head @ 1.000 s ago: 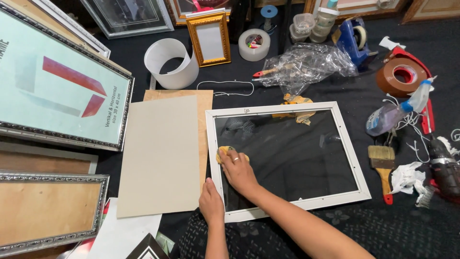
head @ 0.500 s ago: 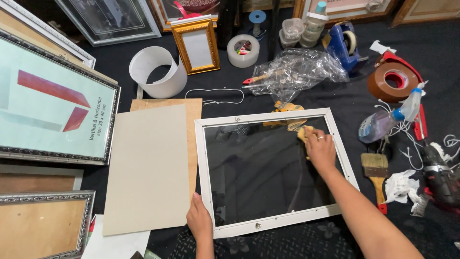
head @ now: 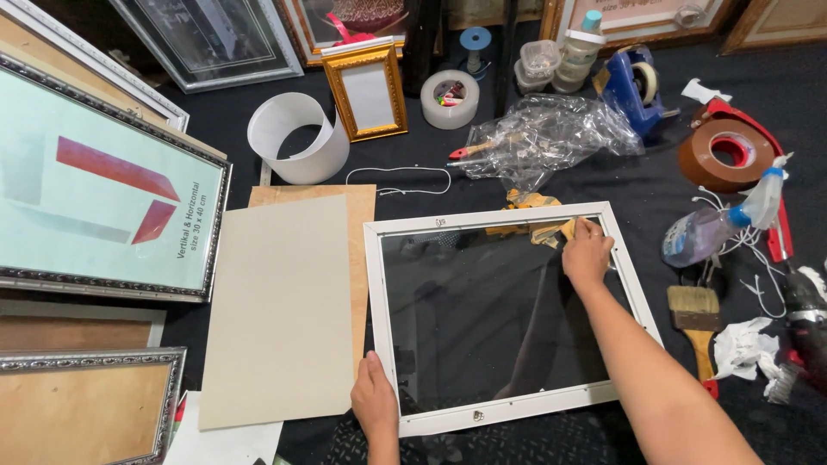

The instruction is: The person wipes the surface of a framed glass pane using a yellow cloth. They move the cloth across the glass repeatedly, covering different areas of the pane while seated on the floor.

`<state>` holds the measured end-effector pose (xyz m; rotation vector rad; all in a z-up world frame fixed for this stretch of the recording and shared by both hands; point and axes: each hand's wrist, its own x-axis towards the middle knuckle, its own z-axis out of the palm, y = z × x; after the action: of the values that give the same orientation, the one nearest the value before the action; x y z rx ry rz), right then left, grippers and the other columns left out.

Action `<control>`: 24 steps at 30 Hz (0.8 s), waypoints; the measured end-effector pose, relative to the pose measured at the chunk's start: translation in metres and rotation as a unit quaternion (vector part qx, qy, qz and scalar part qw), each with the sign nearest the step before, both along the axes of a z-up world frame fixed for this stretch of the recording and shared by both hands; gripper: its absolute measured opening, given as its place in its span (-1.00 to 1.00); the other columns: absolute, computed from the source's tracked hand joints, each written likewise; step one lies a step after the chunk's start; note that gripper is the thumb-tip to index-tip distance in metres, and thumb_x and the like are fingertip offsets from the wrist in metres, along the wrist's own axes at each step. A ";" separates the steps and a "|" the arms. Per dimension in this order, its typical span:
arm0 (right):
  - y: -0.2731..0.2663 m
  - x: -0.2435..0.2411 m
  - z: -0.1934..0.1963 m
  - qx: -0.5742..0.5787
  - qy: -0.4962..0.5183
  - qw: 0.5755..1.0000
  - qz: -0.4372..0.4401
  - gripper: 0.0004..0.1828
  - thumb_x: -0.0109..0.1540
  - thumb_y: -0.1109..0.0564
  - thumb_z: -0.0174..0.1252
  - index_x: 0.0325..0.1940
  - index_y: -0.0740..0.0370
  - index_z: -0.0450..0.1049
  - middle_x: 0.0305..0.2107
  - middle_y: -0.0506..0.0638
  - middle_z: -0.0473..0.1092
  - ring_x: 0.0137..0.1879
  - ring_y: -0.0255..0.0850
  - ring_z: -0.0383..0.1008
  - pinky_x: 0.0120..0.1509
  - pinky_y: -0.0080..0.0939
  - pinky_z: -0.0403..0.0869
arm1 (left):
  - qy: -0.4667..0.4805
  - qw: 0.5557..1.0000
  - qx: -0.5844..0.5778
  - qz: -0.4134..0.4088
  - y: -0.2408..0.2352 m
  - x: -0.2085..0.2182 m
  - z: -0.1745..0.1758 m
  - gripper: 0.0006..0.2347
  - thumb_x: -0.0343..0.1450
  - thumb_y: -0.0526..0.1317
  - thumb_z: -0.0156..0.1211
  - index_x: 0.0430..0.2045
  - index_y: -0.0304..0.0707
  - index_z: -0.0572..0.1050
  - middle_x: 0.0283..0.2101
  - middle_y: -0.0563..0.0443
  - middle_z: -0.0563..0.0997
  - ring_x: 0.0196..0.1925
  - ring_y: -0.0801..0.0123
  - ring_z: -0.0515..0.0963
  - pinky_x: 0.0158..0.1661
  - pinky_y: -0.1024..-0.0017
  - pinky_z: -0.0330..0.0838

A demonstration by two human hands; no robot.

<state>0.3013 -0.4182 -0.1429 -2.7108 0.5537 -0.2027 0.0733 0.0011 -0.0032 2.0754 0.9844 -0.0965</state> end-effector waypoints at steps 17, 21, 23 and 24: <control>0.192 -0.012 0.031 -0.018 -0.118 0.987 0.104 -0.45 0.26 0.25 -0.02 0.37 0.28 0.38 0.20 0.10 0.32 0.03 0.22 0.22 0.15 0.10 0.37 | -0.040 0.999 0.015 -0.021 -0.002 -0.001 -0.012 -0.56 0.53 0.14 -0.24 -0.52 -0.19 0.43 -0.39 -0.18 0.65 -0.24 -0.18 0.56 -0.20 0.02 0.30; 0.232 -0.016 0.043 -0.030 -0.127 0.982 0.134 -0.46 0.27 0.25 0.00 0.37 0.31 0.35 0.20 0.12 0.30 -0.02 0.24 0.24 0.05 0.16 0.39 | -0.032 0.999 -0.005 -0.021 -0.004 0.000 -0.002 -0.55 0.52 0.17 -0.26 -0.52 -0.15 0.43 -0.42 -0.08 0.64 -0.29 -0.03 0.59 -0.24 0.11 0.33; 0.250 -0.022 0.058 -0.018 -0.125 0.981 0.146 -0.47 0.27 0.27 0.00 0.36 0.31 0.34 0.20 0.11 0.30 -0.05 0.20 0.24 0.04 0.12 0.38 | -0.035 0.999 -0.008 -0.020 -0.004 0.000 0.000 -0.56 0.52 0.17 -0.26 -0.53 -0.14 0.42 -0.46 -0.04 0.62 -0.33 0.04 0.58 -0.26 0.14 0.34; 0.260 -0.025 0.065 -0.006 -0.122 0.980 0.156 -0.47 0.26 0.29 -0.01 0.35 0.31 0.34 0.20 0.10 0.30 -0.07 0.17 0.23 0.02 0.08 0.38 | -0.038 0.999 -0.010 -0.019 -0.005 0.000 0.001 -0.56 0.53 0.17 -0.25 -0.54 -0.13 0.41 -0.49 0.00 0.60 -0.36 0.10 0.57 -0.29 0.18 0.34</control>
<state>0.2764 -0.1586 -0.0774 -2.6836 0.0545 -0.4462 0.0731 -0.0039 -0.0020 2.0652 0.8945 -0.0473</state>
